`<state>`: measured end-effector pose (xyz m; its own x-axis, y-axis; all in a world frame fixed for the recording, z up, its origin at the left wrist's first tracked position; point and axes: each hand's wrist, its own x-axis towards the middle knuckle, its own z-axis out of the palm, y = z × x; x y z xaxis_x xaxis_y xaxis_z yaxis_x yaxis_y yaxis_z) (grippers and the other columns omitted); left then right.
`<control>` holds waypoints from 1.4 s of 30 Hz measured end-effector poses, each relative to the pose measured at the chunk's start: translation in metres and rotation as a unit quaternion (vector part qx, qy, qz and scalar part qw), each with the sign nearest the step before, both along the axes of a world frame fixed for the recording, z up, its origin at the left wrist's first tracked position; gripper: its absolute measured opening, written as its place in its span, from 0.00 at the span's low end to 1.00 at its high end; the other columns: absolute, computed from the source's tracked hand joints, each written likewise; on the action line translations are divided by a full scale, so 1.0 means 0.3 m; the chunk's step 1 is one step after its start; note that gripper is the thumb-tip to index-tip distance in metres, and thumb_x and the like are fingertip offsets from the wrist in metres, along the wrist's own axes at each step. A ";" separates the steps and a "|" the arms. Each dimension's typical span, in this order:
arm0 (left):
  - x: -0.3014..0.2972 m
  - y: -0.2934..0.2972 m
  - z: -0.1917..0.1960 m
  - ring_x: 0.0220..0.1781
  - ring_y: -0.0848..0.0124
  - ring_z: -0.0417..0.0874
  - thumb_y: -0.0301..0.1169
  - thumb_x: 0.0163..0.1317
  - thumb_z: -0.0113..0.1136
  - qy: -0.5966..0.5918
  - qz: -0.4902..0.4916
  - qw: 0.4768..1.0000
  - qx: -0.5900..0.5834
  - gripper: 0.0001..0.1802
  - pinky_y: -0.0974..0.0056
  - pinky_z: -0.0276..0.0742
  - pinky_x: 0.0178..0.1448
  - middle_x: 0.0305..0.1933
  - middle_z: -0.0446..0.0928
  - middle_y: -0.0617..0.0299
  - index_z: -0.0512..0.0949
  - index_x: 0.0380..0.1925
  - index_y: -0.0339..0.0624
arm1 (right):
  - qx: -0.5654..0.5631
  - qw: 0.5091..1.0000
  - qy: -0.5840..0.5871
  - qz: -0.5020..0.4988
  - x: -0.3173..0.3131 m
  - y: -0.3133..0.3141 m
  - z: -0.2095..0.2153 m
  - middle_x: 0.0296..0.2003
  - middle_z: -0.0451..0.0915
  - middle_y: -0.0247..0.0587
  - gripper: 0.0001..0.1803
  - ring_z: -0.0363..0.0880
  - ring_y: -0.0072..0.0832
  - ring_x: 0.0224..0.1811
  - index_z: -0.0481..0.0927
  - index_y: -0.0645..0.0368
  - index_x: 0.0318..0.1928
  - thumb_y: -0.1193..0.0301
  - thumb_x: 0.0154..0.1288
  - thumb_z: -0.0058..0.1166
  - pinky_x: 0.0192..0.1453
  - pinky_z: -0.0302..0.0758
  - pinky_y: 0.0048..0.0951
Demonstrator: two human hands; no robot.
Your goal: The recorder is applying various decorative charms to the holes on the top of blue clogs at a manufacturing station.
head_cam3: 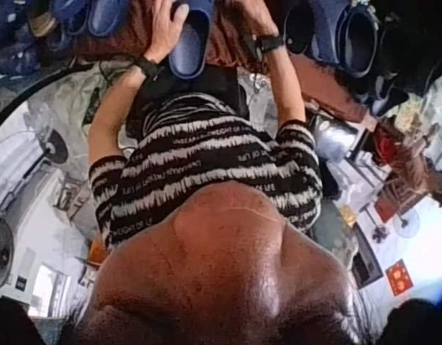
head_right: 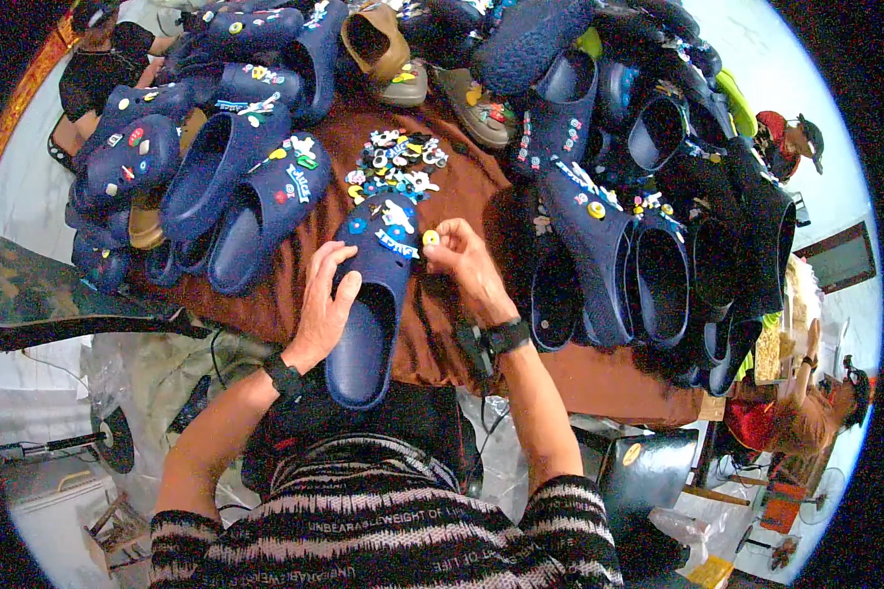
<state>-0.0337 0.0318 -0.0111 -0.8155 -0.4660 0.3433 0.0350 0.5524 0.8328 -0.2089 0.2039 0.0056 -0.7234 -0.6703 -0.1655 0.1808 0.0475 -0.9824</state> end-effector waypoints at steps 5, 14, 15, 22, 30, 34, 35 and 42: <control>-0.002 0.004 0.011 0.70 0.49 0.66 0.47 0.72 0.55 0.005 -0.002 1.000 0.000 0.26 0.49 0.59 0.75 0.64 0.68 0.45 0.74 0.57 0.37 | -0.084 0.992 -0.084 0.037 0.103 0.018 0.031 0.36 0.79 0.29 0.15 0.79 0.19 0.37 0.76 0.58 0.48 0.73 0.64 0.67 0.45 0.77 0.23; -0.002 0.010 0.019 0.69 0.49 0.66 0.48 0.71 0.55 0.002 0.001 1.000 0.002 0.26 0.49 0.59 0.75 0.64 0.68 0.45 0.75 0.57 0.37 | 0.003 0.995 0.101 0.010 0.138 -0.010 -0.011 0.30 0.80 0.32 0.13 0.79 0.21 0.34 0.79 0.65 0.49 0.73 0.67 0.63 0.40 0.76 0.26; -0.002 0.008 0.016 0.69 0.49 0.66 0.48 0.71 0.55 0.002 0.001 1.000 0.003 0.26 0.49 0.59 0.75 0.64 0.68 0.45 0.75 0.57 0.37 | 0.027 0.971 0.237 -0.006 0.146 -0.015 -0.002 0.31 0.81 0.37 0.13 0.81 0.28 0.35 0.79 0.65 0.49 0.74 0.68 0.61 0.40 0.77 0.30; -0.004 0.002 0.001 0.70 0.48 0.66 0.49 0.72 0.54 0.000 0.002 1.000 -0.002 0.27 0.49 0.58 0.75 0.64 0.68 0.45 0.74 0.58 0.37 | 0.227 0.792 0.566 0.039 0.211 -0.004 0.141 0.35 0.78 0.49 0.11 0.82 0.49 0.40 0.78 0.62 0.48 0.78 0.65 0.51 0.41 0.79 0.46; -0.004 -0.006 0.009 0.72 0.50 0.65 0.47 0.75 0.47 -0.011 -0.016 0.999 -0.026 0.25 0.52 0.55 0.78 0.65 0.67 0.45 0.72 0.57 0.35 | 0.226 0.720 0.645 0.121 0.165 -0.011 0.143 0.36 0.78 0.48 0.14 0.82 0.44 0.38 0.77 0.64 0.47 0.77 0.59 0.52 0.41 0.80 0.42; -0.018 0.002 0.006 0.72 0.50 0.64 0.45 0.75 0.47 -0.002 -0.015 0.999 -0.035 0.23 0.51 0.54 0.78 0.66 0.67 0.45 0.73 0.56 0.35 | 0.183 0.687 0.692 0.127 0.160 -0.025 0.104 0.35 0.79 0.45 0.12 0.83 0.40 0.37 0.77 0.65 0.43 0.76 0.58 0.53 0.40 0.81 0.40; -0.025 0.006 0.009 0.73 0.50 0.64 0.44 0.75 0.47 0.003 -0.016 0.999 -0.040 0.23 0.51 0.54 0.78 0.66 0.67 0.45 0.73 0.55 0.36 | 0.190 0.673 0.701 0.138 0.151 -0.027 0.080 0.36 0.79 0.44 0.12 0.83 0.38 0.35 0.77 0.65 0.42 0.75 0.57 0.54 0.38 0.81 0.39; -0.017 -0.009 0.009 0.74 0.50 0.63 0.41 0.74 0.47 0.000 -0.023 0.998 -0.058 0.21 0.50 0.52 0.79 0.66 0.68 0.46 0.74 0.56 0.36 | 0.205 0.809 0.540 0.108 0.135 -0.044 0.129 0.32 0.79 0.48 0.07 0.84 0.43 0.37 0.81 0.64 0.38 0.72 0.66 0.56 0.39 0.80 0.43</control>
<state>-0.0390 0.0292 -0.0084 -0.8353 -0.3844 0.3930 0.0629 0.6433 0.7630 -0.1683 0.1908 0.0443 -0.4686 -0.8490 0.2443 -0.8281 0.3257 -0.4563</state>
